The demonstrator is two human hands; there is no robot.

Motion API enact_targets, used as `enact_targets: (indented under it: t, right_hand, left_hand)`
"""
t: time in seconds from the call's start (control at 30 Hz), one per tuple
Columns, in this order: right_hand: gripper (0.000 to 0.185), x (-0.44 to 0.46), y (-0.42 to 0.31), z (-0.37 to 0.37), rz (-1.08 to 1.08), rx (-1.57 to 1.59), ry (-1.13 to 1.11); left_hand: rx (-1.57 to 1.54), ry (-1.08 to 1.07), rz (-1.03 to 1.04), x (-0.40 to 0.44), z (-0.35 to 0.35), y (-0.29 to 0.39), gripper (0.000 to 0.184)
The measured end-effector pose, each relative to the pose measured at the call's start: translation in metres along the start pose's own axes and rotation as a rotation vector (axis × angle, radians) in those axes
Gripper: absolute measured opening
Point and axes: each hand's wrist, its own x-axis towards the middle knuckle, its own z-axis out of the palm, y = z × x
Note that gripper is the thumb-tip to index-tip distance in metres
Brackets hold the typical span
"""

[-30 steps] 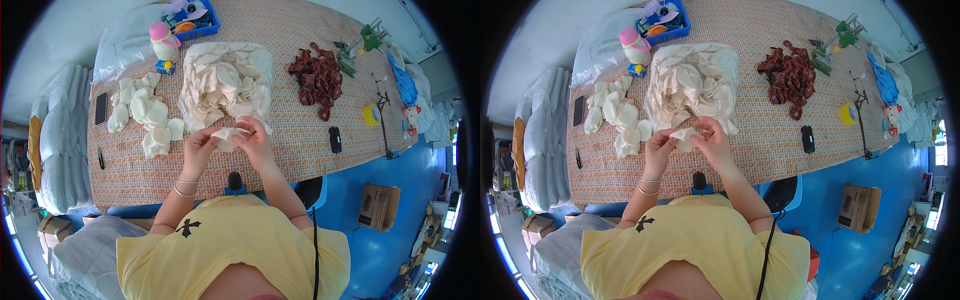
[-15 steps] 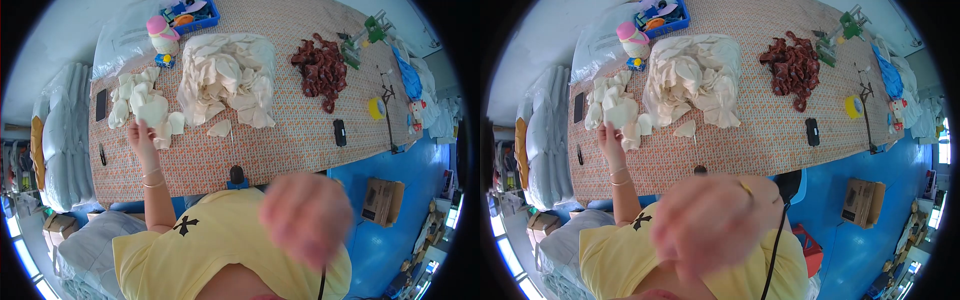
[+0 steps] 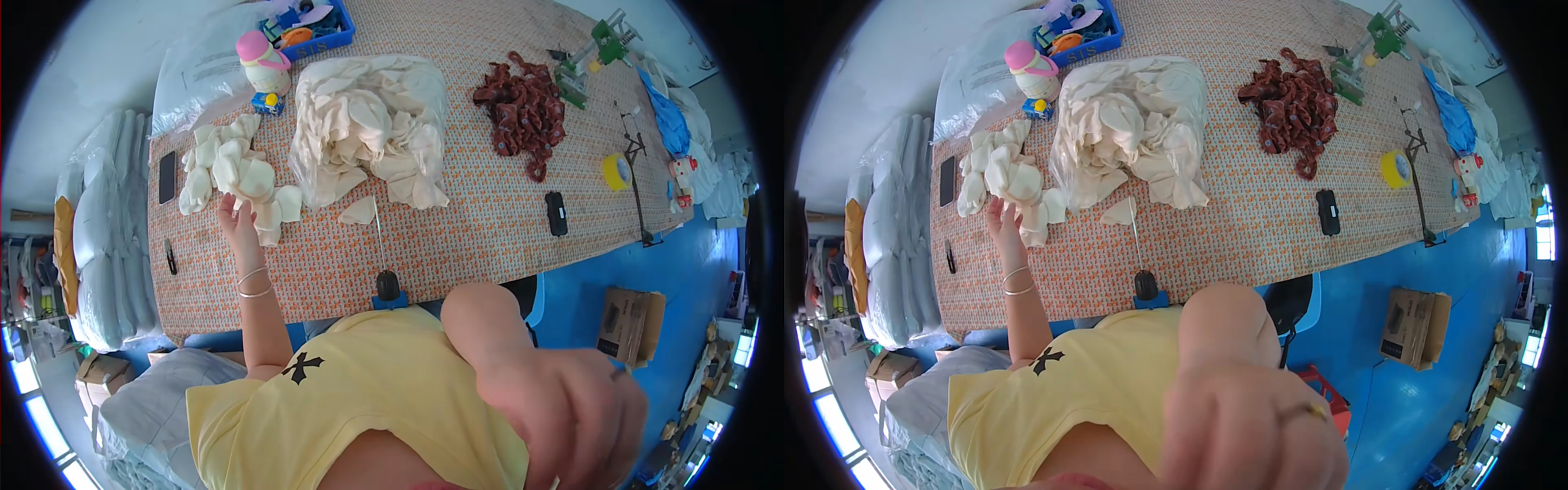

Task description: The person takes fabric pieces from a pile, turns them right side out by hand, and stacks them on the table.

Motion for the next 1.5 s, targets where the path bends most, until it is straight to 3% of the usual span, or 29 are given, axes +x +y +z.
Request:
enact_targets:
  t: [0.2, 0.33, 0.43, 0.5, 0.57, 0.63, 0.73, 0.83, 0.87, 1.0, 1.5]
  right_hand:
    - [0.01, -0.002, -0.007, 0.001, -0.057, 0.105, -0.033]
    - [0.005, -0.02, -0.018, -0.012, -0.113, 0.162, -0.411]
    - [0.007, -0.01, -0.002, -0.018, -0.266, 0.003, -0.25]
    - [0.006, -0.013, -0.002, -0.025, -0.117, -0.248, 0.091]
    - [0.012, -0.005, 0.007, -0.03, 0.173, -0.648, 0.373]
    - [0.012, -0.003, 0.036, -0.032, 0.211, -0.738, 0.405]
    - [0.006, 0.003, 0.057, -0.02, -0.027, -0.925, 0.142]
    - [0.006, -0.001, 0.049, -0.008, -0.083, -0.981, 0.127]
    - [0.006, 0.012, 0.001, 0.005, -0.11, -1.006, 0.114]
    - [0.013, 0.002, 0.008, -0.013, -0.207, -1.084, 0.051]
    - [0.043, 0.012, -0.027, 0.012, -0.657, -1.303, -0.285]
  left_hand:
    - [0.153, 0.065, 0.185, 0.002, 0.007, -0.008, 0.048]
    - [0.504, 0.084, 0.611, -0.025, 0.024, -0.002, 0.047]
    - [0.378, -0.07, 0.585, -0.057, 0.039, 0.02, 0.042]
    - [0.193, -0.3, 0.757, -0.074, 0.048, 0.04, 0.029]
    - [0.094, -0.335, 0.822, -0.091, 0.054, 0.074, 0.027]
    - [-0.108, -0.408, 0.954, -0.103, 0.058, 0.11, 0.024]
    - [-0.259, -0.49, 1.107, -0.102, 0.06, 0.119, 0.023]
    - [-0.39, -0.584, 1.369, -0.097, 0.056, 0.118, 0.025]
    - [-0.39, -0.591, 1.363, -0.1, 0.057, 0.118, 0.025]
    - [-0.388, -0.425, 1.006, -0.122, 0.058, 0.113, 0.021]
    - [-0.306, -0.37, 0.952, -0.118, 0.048, 0.099, 0.019]
